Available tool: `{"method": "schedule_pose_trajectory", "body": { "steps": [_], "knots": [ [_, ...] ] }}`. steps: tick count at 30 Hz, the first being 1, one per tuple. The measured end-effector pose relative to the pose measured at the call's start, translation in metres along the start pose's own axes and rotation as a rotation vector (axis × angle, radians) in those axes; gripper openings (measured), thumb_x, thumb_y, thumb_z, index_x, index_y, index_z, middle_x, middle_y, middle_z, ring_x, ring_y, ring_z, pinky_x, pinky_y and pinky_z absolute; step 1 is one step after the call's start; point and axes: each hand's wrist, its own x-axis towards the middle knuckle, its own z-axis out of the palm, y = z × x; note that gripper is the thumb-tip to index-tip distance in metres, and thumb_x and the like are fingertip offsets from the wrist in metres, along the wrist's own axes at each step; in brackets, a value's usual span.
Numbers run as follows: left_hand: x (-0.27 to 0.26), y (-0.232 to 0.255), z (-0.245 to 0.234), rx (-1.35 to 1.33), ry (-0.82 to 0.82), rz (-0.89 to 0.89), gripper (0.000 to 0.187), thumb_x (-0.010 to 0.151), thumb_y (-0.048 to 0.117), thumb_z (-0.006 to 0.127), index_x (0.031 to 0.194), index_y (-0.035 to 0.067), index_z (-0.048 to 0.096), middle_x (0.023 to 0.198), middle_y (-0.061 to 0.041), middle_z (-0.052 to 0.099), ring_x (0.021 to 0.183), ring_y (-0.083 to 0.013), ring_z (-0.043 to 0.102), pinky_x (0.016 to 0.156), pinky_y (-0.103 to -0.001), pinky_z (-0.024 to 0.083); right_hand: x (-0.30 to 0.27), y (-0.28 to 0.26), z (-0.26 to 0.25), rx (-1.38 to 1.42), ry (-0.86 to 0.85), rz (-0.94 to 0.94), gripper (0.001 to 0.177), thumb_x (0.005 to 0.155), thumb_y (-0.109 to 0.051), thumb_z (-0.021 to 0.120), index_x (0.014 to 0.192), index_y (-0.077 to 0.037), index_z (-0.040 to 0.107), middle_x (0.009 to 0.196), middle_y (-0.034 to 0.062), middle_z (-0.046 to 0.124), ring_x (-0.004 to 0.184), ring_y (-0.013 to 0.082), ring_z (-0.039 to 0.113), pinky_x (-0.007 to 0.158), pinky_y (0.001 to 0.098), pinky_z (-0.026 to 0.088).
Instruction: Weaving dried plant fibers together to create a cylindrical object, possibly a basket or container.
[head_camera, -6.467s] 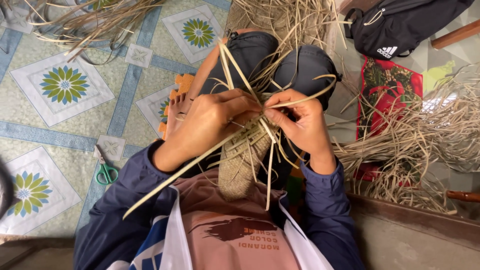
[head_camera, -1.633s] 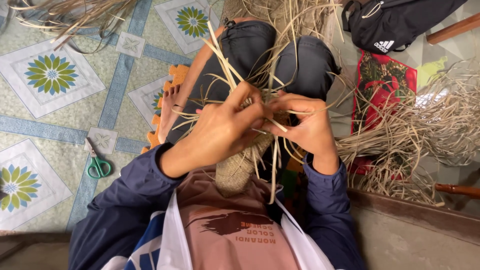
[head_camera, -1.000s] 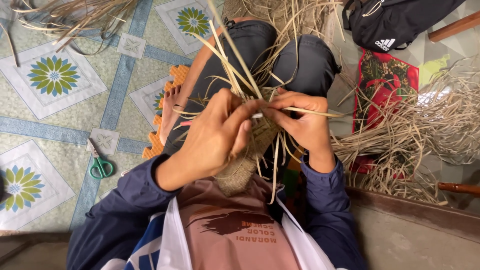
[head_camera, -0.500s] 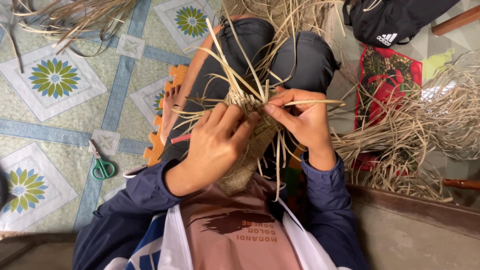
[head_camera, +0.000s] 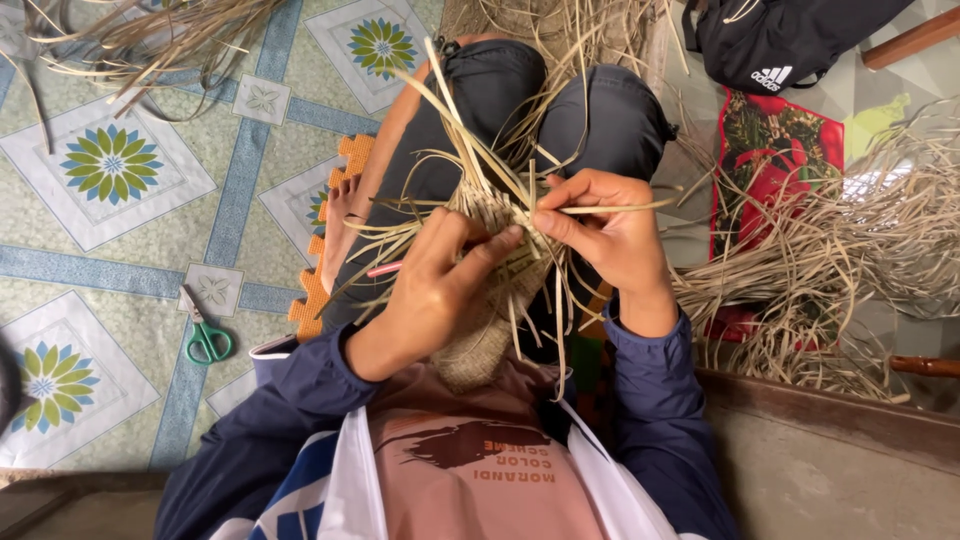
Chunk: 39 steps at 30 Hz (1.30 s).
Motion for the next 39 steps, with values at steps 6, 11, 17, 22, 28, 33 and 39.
{"method": "schedule_pose_trajectory", "body": {
  "steps": [6,11,17,22,28,33,39],
  "knots": [
    [-0.015,-0.008,0.014,-0.247,0.099,-0.124,0.027,0.099,-0.007,0.056,0.114,0.001,0.077,0.09,-0.011,0.053,0.071,-0.0309,0.057,0.065,-0.033,0.053,0.001,0.002,-0.002,0.024,-0.03,-0.003,0.014,0.086,0.002,0.081,0.095,0.007,0.072,0.086,0.0131,0.077,0.094,0.0103,0.069,0.117,0.0389,0.043],
    [-0.013,-0.007,0.014,-0.231,0.128,-0.131,0.019,0.097,-0.007,0.062,0.106,0.001,0.077,0.086,-0.01,0.053,0.071,-0.0265,0.061,0.065,-0.029,0.054,-0.004,0.004,0.0,0.016,-0.044,-0.013,0.015,0.087,0.003,0.08,0.099,0.006,0.072,0.088,0.0133,0.077,0.092,0.0097,0.069,0.116,0.0386,0.043],
    [-0.003,-0.012,0.009,-0.241,0.113,-0.125,0.014,0.092,-0.001,0.075,0.102,-0.001,0.066,0.089,-0.014,0.057,0.078,-0.0348,0.063,0.07,-0.038,0.055,-0.008,-0.007,0.006,0.038,-0.016,-0.003,0.028,0.087,0.004,0.079,0.113,0.007,0.067,0.094,0.0156,0.078,0.089,0.0114,0.07,0.107,0.0376,0.049],
    [0.012,-0.014,-0.001,-0.092,-0.007,-0.158,0.026,0.093,0.022,0.08,0.103,0.006,0.062,0.104,-0.016,0.052,0.092,-0.039,0.053,0.079,-0.048,0.044,-0.012,-0.016,0.01,-0.006,-0.008,-0.027,0.033,0.089,0.003,0.077,0.119,0.006,0.063,0.096,0.0159,0.078,0.089,0.0134,0.07,0.098,0.0342,0.054],
    [0.015,-0.04,0.0,-0.092,-0.166,-0.126,0.035,0.095,0.041,0.07,0.103,0.008,0.064,0.111,-0.013,0.066,0.113,-0.0399,0.06,0.094,-0.048,0.041,-0.012,-0.018,0.013,-0.053,-0.012,-0.04,0.034,0.089,0.001,0.077,0.12,0.004,0.063,0.1,0.0167,0.078,0.095,0.0163,0.072,0.096,0.0346,0.054],
    [0.017,-0.044,0.001,-0.304,-0.188,-0.254,0.019,0.088,0.03,0.077,0.095,0.014,0.071,0.084,-0.004,0.061,0.091,-0.0312,0.062,0.082,-0.041,0.04,-0.018,-0.036,0.011,-0.613,0.238,-0.308,0.02,0.093,-0.013,0.084,0.094,-0.001,0.069,0.084,0.0084,0.053,0.075,0.0244,0.058,0.074,0.0356,0.05],
    [0.016,-0.042,0.006,-0.396,-0.202,-0.31,0.017,0.085,0.027,0.078,0.091,0.012,0.072,0.081,-0.003,0.063,0.088,-0.0306,0.062,0.083,-0.042,0.039,-0.053,-0.103,0.031,-0.565,0.251,-0.311,0.004,0.087,-0.007,0.082,0.089,-0.005,0.078,0.077,0.0069,0.07,0.066,0.0221,0.065,0.067,0.0313,0.053]
  ]
}}
